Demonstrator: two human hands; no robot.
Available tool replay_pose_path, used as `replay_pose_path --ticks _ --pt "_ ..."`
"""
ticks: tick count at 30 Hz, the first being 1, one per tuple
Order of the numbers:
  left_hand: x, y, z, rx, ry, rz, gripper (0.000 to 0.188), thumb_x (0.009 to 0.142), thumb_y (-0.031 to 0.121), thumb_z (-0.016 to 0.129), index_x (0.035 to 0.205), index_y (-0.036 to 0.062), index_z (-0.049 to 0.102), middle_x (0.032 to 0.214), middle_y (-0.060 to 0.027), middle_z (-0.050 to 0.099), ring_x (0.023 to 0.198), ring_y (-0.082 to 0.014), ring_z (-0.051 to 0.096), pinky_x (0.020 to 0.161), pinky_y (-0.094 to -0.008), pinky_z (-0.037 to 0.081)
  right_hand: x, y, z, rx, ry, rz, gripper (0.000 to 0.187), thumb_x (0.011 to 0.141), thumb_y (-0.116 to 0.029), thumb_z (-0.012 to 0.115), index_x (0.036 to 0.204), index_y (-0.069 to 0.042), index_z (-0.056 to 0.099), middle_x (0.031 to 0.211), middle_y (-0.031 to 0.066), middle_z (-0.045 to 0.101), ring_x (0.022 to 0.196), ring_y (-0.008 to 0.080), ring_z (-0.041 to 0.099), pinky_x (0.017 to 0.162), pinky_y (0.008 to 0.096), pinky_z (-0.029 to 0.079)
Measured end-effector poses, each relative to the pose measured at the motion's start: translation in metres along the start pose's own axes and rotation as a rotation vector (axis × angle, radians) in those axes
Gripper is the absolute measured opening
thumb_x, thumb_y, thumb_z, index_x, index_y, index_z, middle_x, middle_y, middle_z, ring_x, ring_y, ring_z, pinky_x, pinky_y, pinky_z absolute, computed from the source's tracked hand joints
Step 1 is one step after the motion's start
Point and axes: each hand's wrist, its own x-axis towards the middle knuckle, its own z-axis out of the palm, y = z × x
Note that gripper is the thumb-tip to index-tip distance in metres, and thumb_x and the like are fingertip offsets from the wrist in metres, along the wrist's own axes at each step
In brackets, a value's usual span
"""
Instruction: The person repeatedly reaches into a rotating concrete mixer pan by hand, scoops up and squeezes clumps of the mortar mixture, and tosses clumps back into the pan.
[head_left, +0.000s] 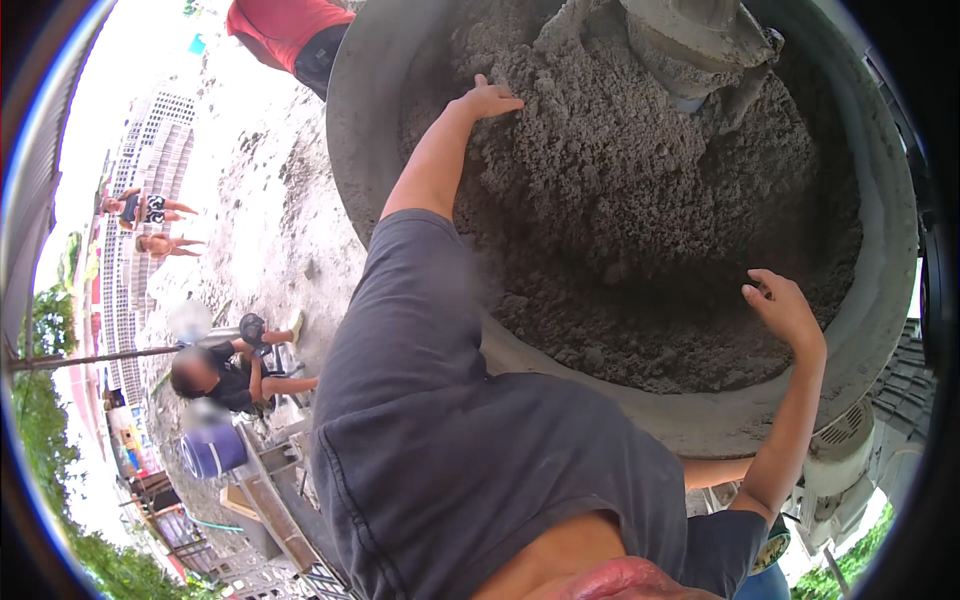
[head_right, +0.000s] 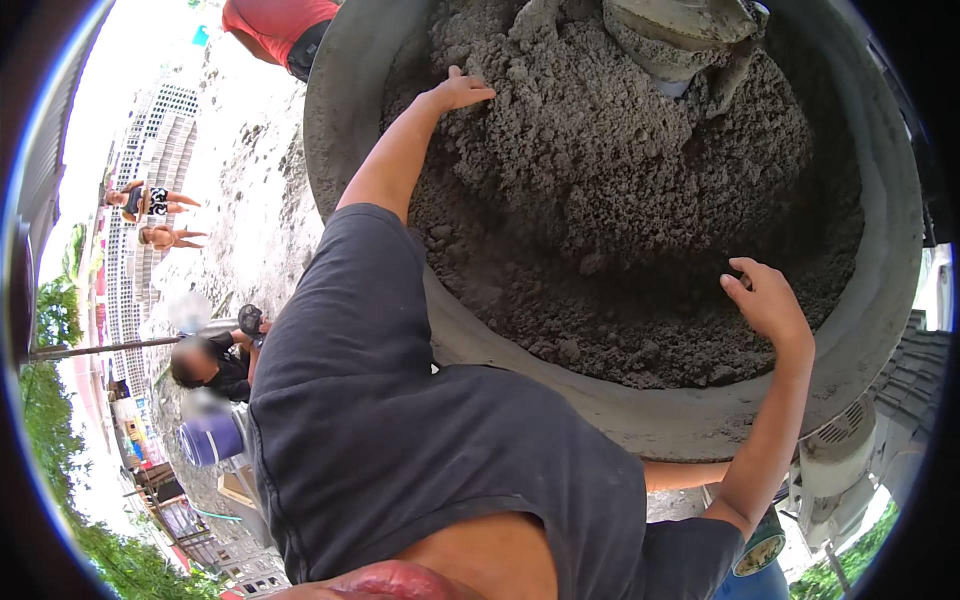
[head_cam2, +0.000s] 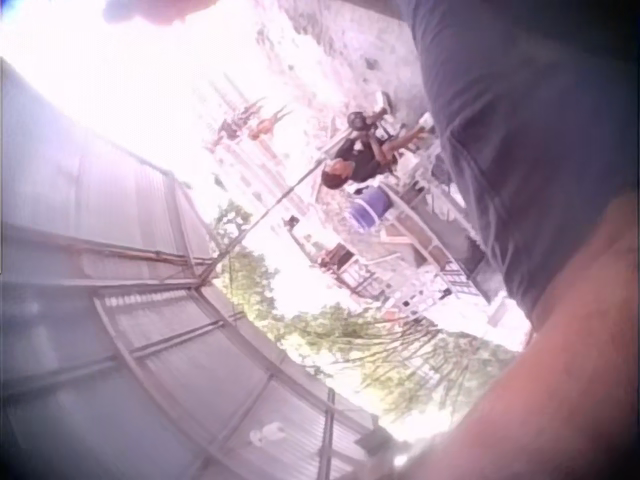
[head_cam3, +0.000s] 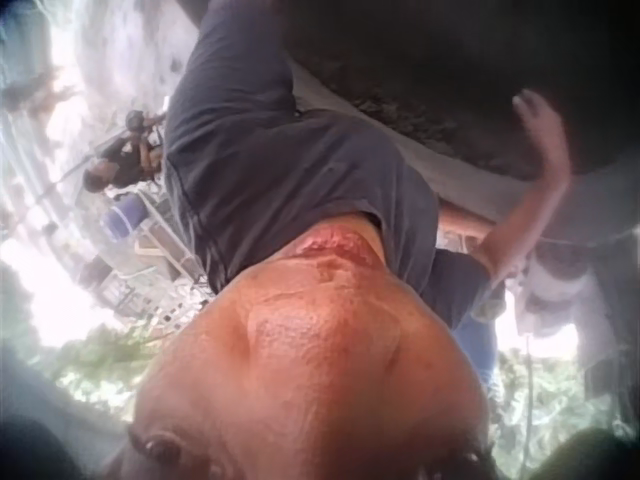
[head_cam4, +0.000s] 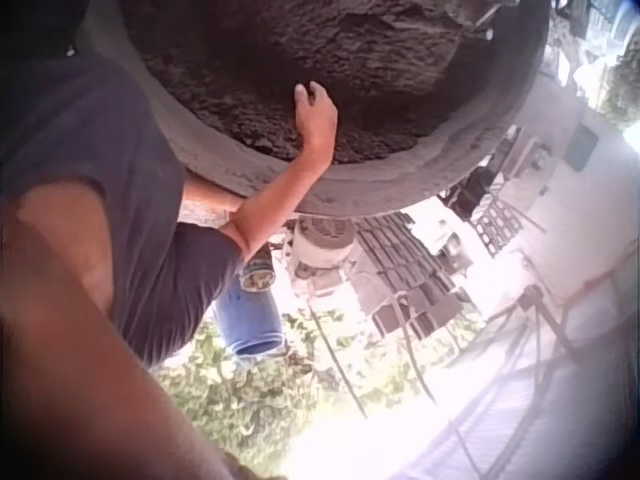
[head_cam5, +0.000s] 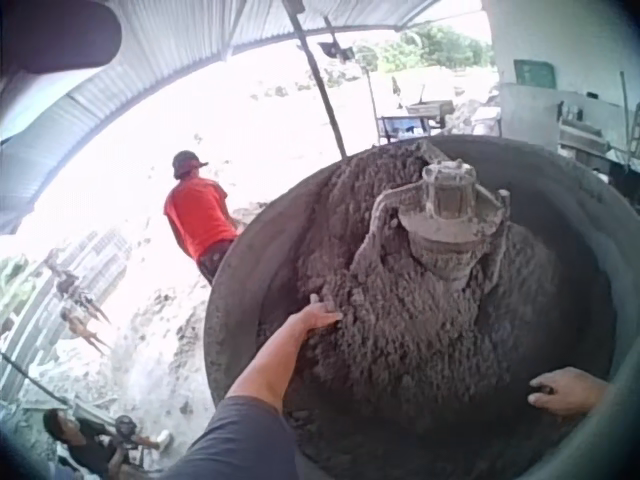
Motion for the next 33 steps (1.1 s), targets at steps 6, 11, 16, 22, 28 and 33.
replay_pose_path --ticks 6,11,16,22,28,33 --pt "-0.034 0.013 -0.005 0.109 -0.053 0.120 0.059 0.086 0.061 0.045 0.126 0.0206 0.061 0.147 -0.0223 0.031 0.141 -0.0381 0.017 0.110 -0.0530 0.026 -0.005 -0.012 -0.004 0.043 0.009 -0.074 0.043 0.090 -0.030 0.060 0.121 0.000 0.058 0.089 0.0136 0.062 0.078 0.0234 0.057 0.075 0.0357 0.047" --pt "-0.062 0.016 -0.027 0.132 -0.162 0.244 0.054 0.088 0.055 0.049 0.122 0.0169 0.064 0.148 -0.0210 0.030 0.128 -0.0365 0.035 0.106 -0.0501 0.031 -0.010 -0.023 -0.014 0.044 0.091 -0.128 0.043 0.089 -0.029 0.061 0.120 0.001 0.058 0.092 0.0161 0.063 0.082 0.0243 0.059 0.076 0.0347 0.047" --pt "-0.097 0.030 -0.043 0.291 -0.255 0.357 0.056 0.090 0.055 0.048 0.132 0.0202 0.055 0.143 -0.0252 0.033 0.115 -0.0383 0.049 0.096 -0.0493 0.041 -0.002 -0.015 -0.020 0.061 0.118 -0.205 0.041 0.089 -0.027 0.061 0.119 0.001 0.059 0.091 0.0164 0.063 0.083 0.0256 0.060 0.076 0.0350 0.047" --pt "-0.122 0.029 -0.043 0.250 -0.386 0.308 0.065 0.090 0.060 0.045 0.145 0.0268 0.037 0.148 -0.0267 0.015 0.105 -0.0397 0.056 0.090 -0.0491 0.044 -0.012 -0.061 -0.035 0.020 0.075 -0.184 0.041 0.089 -0.026 0.062 0.120 0.001 0.058 0.092 0.0153 0.064 0.082 0.0233 0.060 0.075 0.0345 0.047" --pt "-0.180 0.049 -0.067 0.304 -0.348 0.377 0.059 0.088 0.059 0.049 0.135 0.0228 0.047 0.138 -0.0236 0.033 0.080 -0.0312 0.059 0.074 -0.0453 0.050 -0.002 -0.083 -0.038 0.030 0.037 -0.233 0.039 0.090 -0.023 0.060 0.120 0.002 0.058 0.090 0.0137 0.064 0.080 0.0197 0.060 0.075 0.0316 0.047" --pt "-0.231 0.050 -0.104 -0.289 -0.481 0.314 0.052 0.089 0.055 0.049 0.129 0.0220 0.048 0.125 -0.0116 0.048 0.089 -0.0257 0.057 0.074 -0.0392 0.051 -0.005 -0.110 -0.054 0.063 0.086 -0.137 0.038 0.091 -0.023 0.061 0.120 0.001 0.058 0.088 0.0093 0.062 0.077 0.0168 0.057 0.072 0.0302 0.046"
